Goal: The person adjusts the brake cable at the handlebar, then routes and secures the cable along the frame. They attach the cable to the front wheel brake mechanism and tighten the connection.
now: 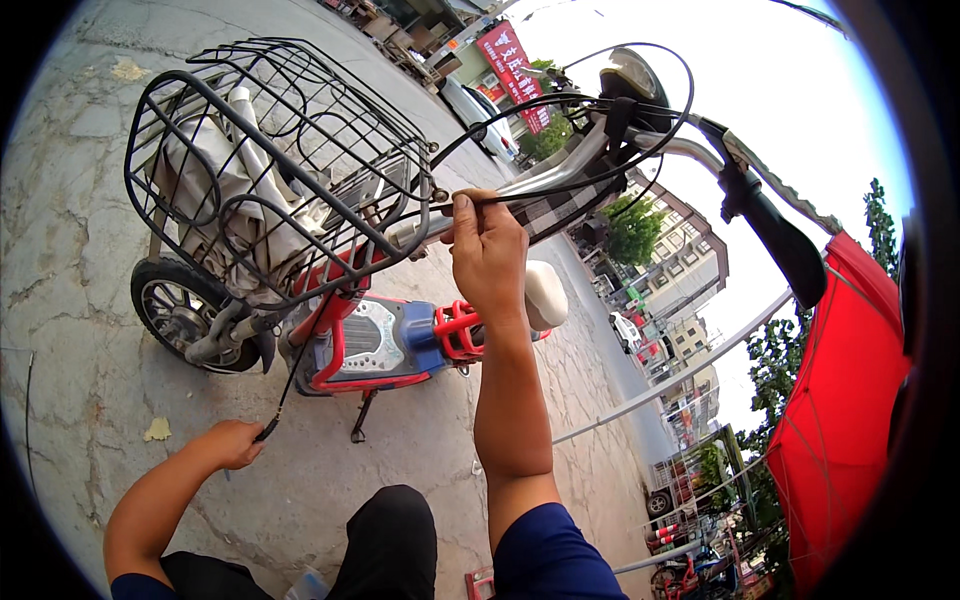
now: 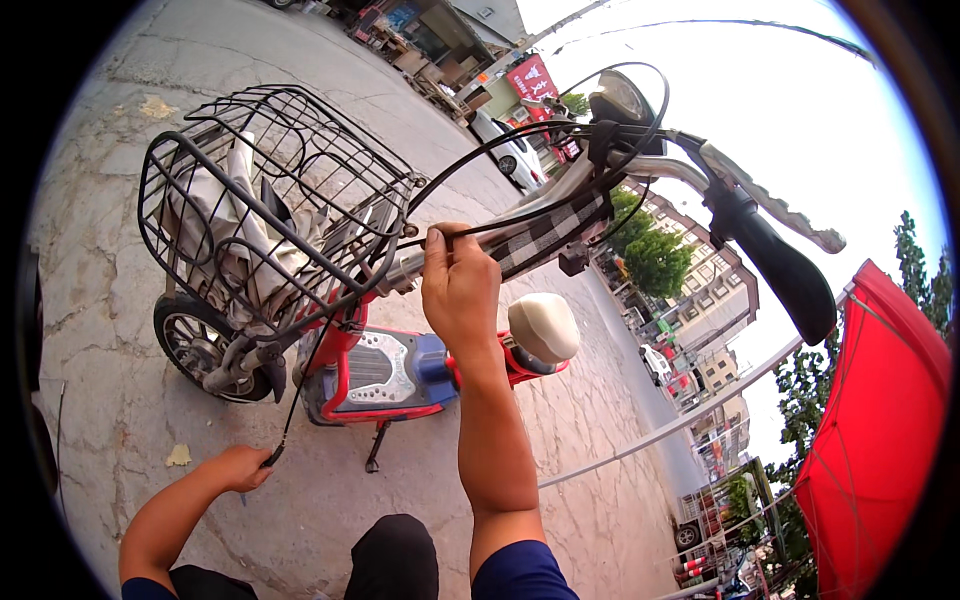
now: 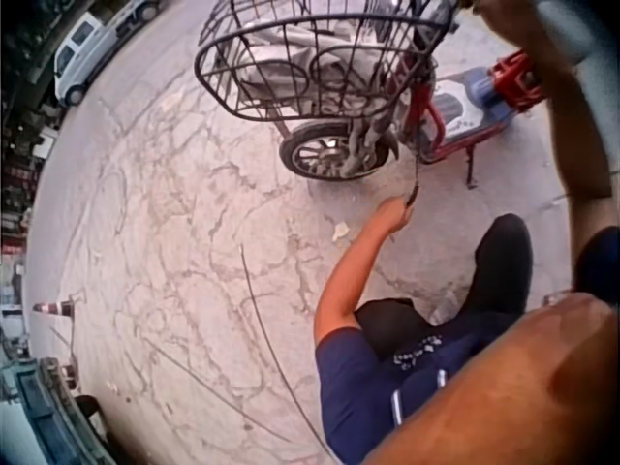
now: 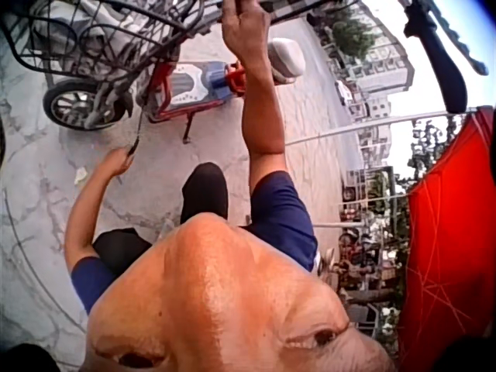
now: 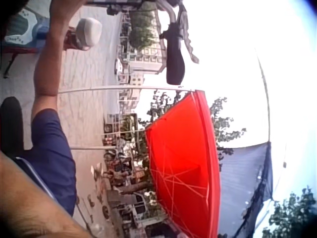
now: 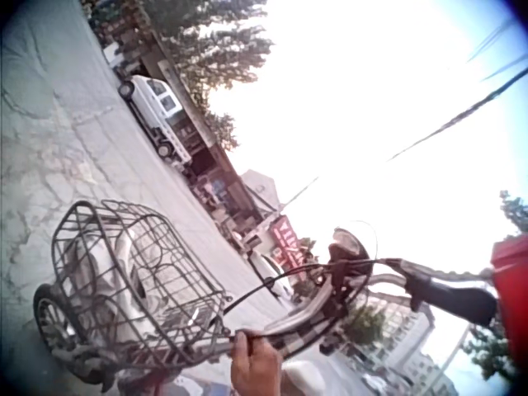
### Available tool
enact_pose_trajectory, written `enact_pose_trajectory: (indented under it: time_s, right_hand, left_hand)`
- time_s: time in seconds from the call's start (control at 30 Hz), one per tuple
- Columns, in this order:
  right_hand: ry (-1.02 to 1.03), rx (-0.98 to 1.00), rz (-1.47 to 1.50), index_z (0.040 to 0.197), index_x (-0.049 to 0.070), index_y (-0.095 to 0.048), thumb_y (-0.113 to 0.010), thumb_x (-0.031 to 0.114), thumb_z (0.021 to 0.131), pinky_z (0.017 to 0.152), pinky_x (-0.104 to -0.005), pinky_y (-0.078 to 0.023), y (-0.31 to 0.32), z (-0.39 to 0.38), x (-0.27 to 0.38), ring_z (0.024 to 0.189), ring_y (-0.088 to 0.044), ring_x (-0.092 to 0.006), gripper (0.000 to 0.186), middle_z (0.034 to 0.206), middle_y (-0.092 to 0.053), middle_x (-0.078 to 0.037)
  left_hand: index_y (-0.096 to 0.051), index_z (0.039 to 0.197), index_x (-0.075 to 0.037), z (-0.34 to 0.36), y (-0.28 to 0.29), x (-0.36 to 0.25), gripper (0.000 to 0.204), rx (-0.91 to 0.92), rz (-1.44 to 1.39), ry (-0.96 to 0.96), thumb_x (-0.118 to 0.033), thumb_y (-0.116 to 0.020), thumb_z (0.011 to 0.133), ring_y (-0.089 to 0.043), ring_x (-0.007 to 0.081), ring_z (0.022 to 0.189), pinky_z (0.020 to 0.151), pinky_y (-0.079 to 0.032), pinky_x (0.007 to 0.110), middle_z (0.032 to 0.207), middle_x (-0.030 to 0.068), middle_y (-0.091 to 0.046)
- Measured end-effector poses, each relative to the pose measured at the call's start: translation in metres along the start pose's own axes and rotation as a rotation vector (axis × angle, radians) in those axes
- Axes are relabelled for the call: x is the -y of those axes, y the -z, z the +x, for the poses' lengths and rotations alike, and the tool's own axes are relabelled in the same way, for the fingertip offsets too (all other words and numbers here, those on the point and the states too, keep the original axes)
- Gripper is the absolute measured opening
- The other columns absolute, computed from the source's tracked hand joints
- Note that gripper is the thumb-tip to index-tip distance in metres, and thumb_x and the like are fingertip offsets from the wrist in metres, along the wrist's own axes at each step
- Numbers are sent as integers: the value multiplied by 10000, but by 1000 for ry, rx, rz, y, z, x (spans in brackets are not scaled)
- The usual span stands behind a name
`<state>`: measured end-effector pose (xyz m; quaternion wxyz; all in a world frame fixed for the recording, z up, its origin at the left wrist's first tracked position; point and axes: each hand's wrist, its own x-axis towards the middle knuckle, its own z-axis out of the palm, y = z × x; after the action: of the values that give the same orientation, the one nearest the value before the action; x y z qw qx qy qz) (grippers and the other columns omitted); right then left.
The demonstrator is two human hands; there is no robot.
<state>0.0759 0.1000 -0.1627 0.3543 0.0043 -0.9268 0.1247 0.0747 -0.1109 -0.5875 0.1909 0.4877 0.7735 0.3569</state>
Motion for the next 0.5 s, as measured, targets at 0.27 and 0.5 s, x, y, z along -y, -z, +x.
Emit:
enact_pose_trajectory:
  time_s: [0.27, 0.5]
  right_hand:
    - [135, -163, 556, 1144, -33, -577, -604, 217, 994, 551, -235, -499, 11, 2, 22, 665, -618, -105, 293, 1023, -651, -123]
    - [213, -359, 45, 1060, -20, -557, -688, 207, 937, 500, -224, -427, 18, 35, 50, 568, -538, -72, 290, 853, -634, -89]
  left_hand:
    - [-635, 1037, -51, -42, -13, 48, 278, 244, 121, 165, -289, -596, 899, -645, 411, 919, 809, -506, 511, 956, 192, -692]
    - [-657, 1020, -58, -101, -85, 91, 278, 292, 182, 214, -280, -603, 862, -658, 410, 885, 803, -511, 510, 906, 186, -702]
